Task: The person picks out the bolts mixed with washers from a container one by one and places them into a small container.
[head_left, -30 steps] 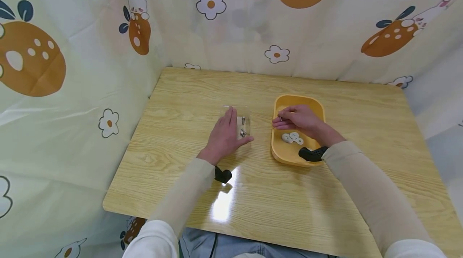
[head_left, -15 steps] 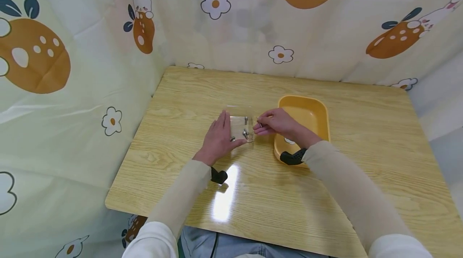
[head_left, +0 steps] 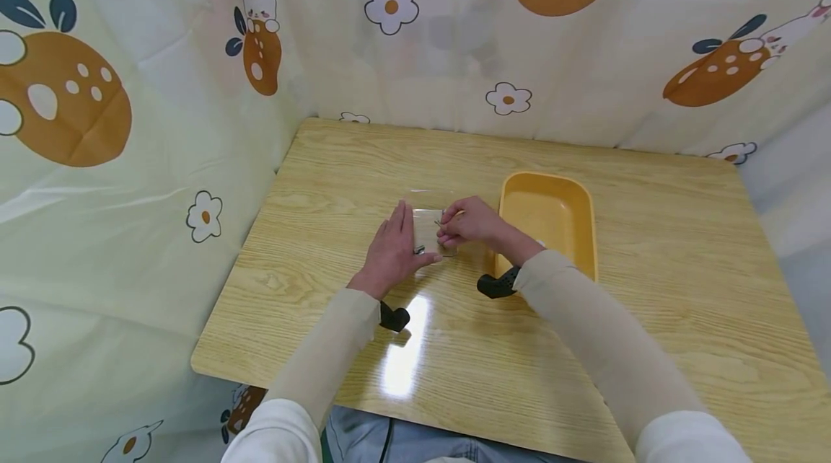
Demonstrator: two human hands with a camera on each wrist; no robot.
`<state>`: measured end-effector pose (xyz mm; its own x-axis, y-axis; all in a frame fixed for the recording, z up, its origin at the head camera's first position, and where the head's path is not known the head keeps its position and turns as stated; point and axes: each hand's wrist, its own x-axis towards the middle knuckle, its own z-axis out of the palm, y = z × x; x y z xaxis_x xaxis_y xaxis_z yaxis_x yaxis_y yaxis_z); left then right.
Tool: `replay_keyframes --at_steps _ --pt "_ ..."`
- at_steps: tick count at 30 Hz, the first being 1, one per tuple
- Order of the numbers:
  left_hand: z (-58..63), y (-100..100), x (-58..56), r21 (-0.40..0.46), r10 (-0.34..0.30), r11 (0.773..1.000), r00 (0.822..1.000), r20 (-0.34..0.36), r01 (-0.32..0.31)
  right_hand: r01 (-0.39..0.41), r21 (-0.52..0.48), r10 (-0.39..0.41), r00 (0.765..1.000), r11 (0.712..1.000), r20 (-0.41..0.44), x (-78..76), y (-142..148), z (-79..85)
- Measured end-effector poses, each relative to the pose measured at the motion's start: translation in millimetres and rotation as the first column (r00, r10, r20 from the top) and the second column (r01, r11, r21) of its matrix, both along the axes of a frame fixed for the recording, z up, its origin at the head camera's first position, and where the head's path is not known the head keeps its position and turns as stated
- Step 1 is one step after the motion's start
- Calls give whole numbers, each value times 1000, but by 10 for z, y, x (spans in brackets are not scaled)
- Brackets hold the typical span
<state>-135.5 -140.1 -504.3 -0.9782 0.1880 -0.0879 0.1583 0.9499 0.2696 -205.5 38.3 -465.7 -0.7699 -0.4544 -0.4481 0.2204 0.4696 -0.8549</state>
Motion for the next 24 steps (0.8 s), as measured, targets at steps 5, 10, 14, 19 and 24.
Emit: replay_keyframes --at_steps 5,10,14,19,24 --pt "-10 2 -1 7 -2 1000 1000 -16 2 -7 -41 7 1000 999 -4 22 -15 3" --pt "-9 11 0 25 -2 1000 1000 2 2 -26 -37 26 1000 999 -9 43 34 11" --pt "-11 15 1 35 -2 999 1000 22 1 -8 -51 8 1000 999 -11 59 105 9" --pt "-26 -2 -2 51 3 999 1000 29 -4 46 -74 -47 999 996 -14 74 232 -34" --pt "-42 -15 -21 57 28 998 997 70 -33 98 -111 -99 995 989 -2 75 412 -89"
